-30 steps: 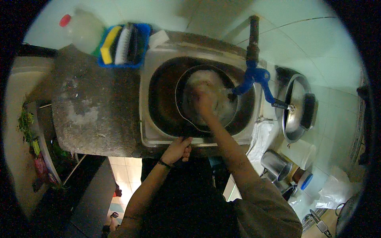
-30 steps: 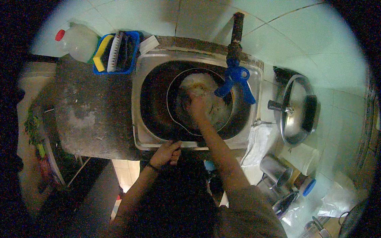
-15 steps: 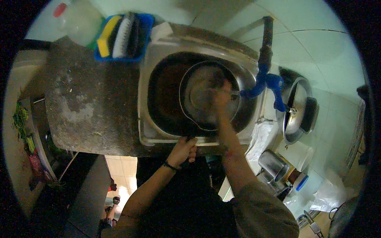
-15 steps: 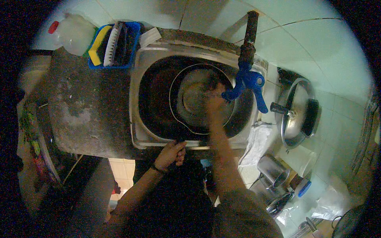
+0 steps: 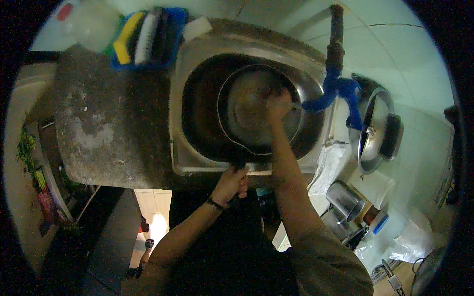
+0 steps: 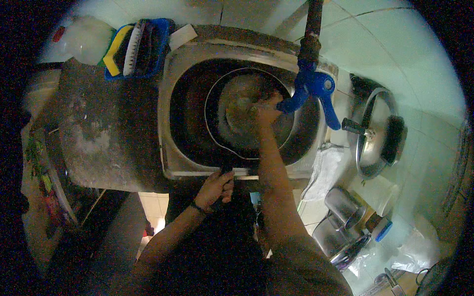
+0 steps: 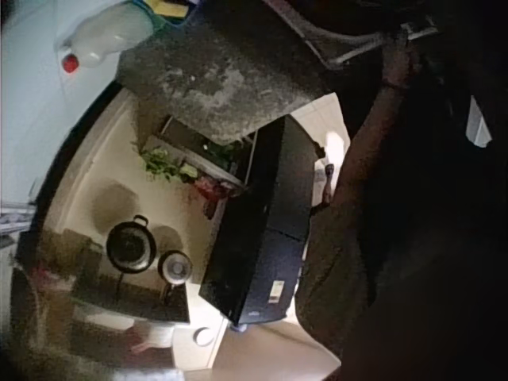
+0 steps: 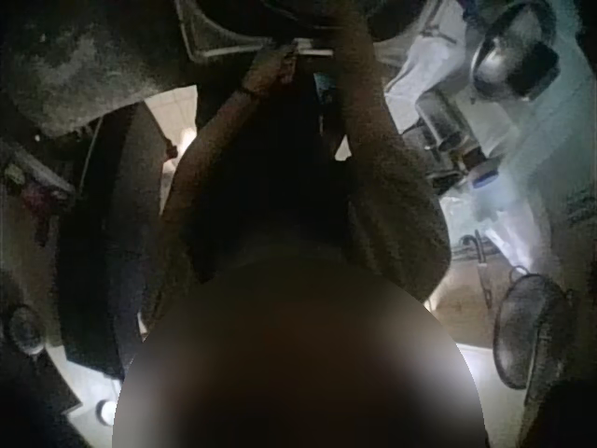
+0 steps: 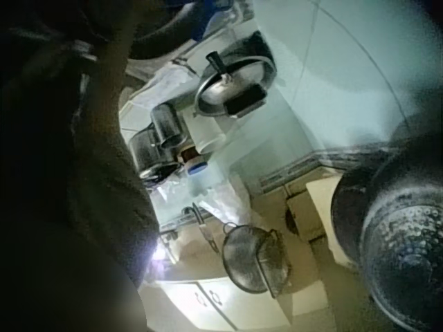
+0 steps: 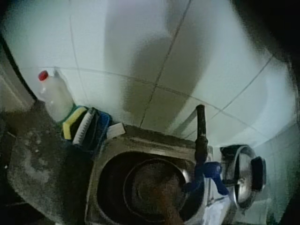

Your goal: The person chops an onion on a cutting board, transfers the pieces into a bowl, and stores the bowl in the refrigerator. They then wash the cutting board and knife, retrieve a plastic bag from the freezer, and wash a pot in the sink.

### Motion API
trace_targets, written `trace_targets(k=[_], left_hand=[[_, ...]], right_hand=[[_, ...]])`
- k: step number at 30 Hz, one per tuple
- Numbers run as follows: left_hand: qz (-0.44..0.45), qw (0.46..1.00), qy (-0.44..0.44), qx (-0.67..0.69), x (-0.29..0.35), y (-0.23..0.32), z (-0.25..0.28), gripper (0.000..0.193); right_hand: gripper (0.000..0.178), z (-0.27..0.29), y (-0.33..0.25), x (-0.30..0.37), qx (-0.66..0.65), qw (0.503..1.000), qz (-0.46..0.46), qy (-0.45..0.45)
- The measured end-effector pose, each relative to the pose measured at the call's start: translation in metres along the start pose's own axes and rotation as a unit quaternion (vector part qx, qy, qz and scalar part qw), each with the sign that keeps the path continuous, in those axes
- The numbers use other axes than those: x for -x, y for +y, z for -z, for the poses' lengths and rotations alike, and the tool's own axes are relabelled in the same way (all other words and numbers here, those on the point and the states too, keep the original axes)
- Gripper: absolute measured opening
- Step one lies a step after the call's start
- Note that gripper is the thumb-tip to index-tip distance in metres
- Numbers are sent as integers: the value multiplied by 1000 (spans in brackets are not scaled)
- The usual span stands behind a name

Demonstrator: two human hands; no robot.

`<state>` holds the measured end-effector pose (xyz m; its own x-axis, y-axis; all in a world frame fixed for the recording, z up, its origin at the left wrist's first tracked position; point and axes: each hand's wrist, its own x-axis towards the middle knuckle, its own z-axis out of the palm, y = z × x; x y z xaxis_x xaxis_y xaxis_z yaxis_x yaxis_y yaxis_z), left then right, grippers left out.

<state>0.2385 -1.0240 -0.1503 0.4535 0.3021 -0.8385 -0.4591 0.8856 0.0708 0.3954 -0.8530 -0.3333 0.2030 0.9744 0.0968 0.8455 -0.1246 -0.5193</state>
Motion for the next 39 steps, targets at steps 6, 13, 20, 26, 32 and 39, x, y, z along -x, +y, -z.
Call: trace_targets(k=[6,13,20,26,32,39], left_hand=[[6,1000,10,-5,5,11,1,24],[0,1000,20,0,12,11,0,32],[16,999,-10,34,8,6,6,22],[7,1000,2,-4,7,11,8,23],[9,1000,-20,-20,9,17,14,22],[-33,998,43,-44,17,9,14,24]], right_hand=[[45,-4,-26,4,72,994,72,-51],[51,9,-46,-3,2,990,-30,-138],[39,-3,-42,3,101,984,16,-147],[35,-37,-18,-2,80,993,70,-58],[32,-28,-15,11,107,972,133,-159],[40,139,-62,-1,66,959,97,-258]])
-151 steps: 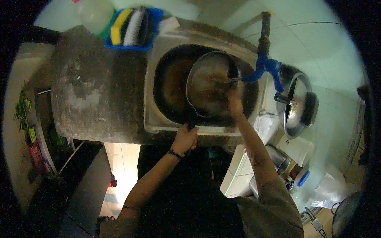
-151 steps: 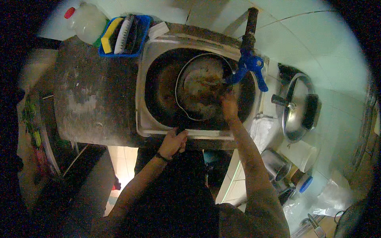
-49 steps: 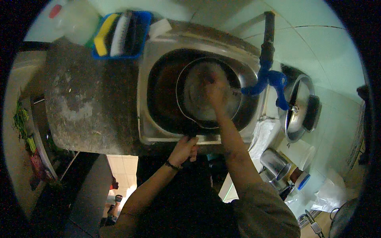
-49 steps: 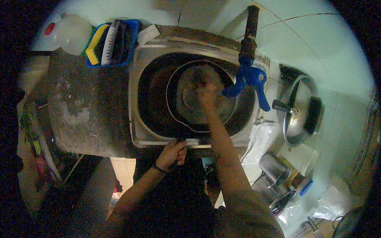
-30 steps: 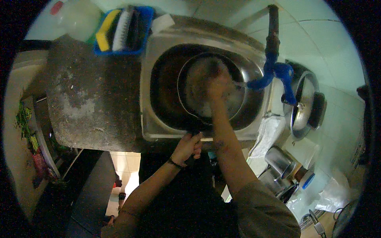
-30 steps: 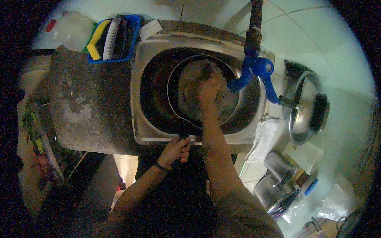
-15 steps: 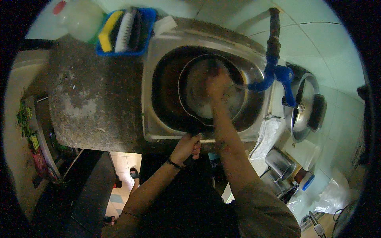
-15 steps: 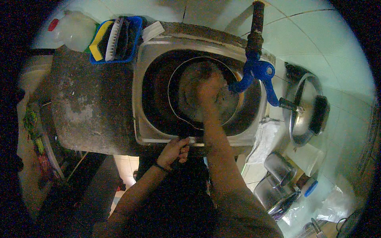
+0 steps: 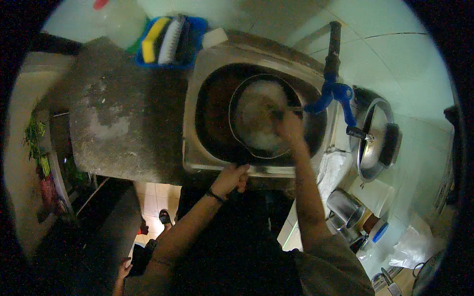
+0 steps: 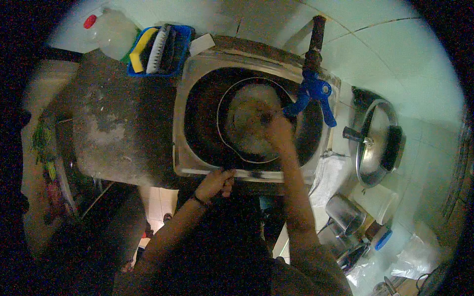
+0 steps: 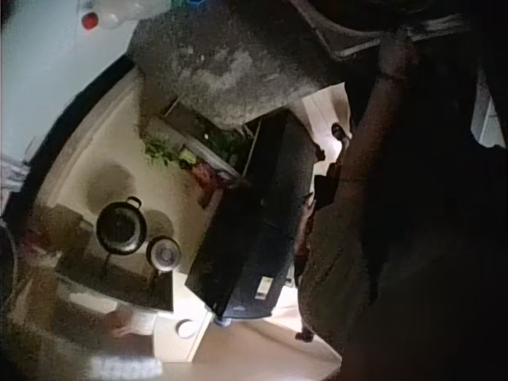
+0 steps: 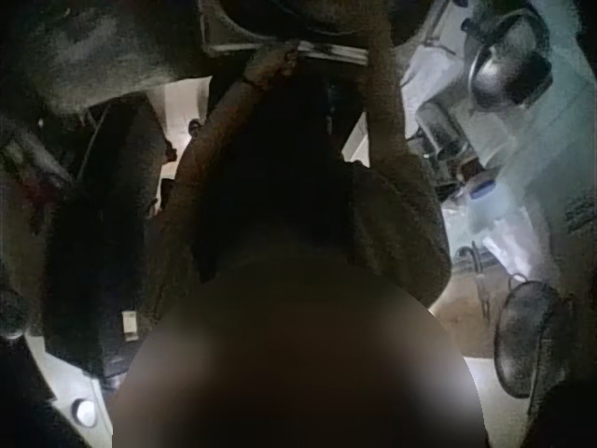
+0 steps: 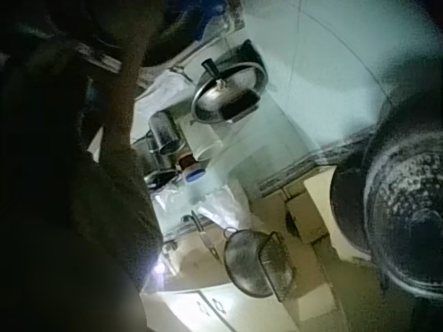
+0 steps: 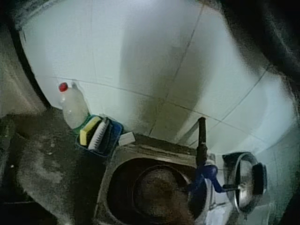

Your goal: The person chops an onion on a cutting board, transfers the pieces into a bowl, and stores the bowl in the refrigerator. They then wash the cutting board and knife, retrieve a plastic bag from the freezer, and wash a pot in the sink.

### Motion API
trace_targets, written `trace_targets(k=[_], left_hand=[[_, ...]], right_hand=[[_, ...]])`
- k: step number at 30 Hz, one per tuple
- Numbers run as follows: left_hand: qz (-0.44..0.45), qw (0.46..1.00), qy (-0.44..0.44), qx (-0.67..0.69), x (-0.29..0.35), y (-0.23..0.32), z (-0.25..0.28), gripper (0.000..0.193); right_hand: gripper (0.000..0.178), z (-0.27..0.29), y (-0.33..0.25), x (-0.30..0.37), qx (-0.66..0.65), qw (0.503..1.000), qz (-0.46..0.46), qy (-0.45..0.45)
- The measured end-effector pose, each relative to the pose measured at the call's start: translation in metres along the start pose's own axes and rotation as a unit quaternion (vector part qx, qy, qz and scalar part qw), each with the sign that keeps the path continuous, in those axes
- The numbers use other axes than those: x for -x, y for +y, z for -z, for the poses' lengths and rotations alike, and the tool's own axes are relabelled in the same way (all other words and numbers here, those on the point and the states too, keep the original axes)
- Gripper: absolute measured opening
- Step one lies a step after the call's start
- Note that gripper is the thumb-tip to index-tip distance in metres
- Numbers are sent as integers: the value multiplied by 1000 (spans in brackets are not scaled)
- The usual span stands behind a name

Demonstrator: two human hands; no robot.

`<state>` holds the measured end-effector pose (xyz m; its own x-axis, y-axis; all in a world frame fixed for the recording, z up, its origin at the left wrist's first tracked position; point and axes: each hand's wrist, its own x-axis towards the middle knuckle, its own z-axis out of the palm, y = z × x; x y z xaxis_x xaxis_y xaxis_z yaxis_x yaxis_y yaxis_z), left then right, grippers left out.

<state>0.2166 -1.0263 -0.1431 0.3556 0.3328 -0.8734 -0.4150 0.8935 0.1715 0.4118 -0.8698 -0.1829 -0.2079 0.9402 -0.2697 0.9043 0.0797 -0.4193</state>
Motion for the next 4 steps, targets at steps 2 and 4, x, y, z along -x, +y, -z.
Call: trace_targets(k=[2,4], left_hand=[[-13,999,-2,-40,-8,0,9,24],[-28,995,-26,-89,-20,-3,19,34]], right_hand=[[35,71,-3,14,58,994,-71,-63],[33,111,-16,19,25,992,-98,-76]])
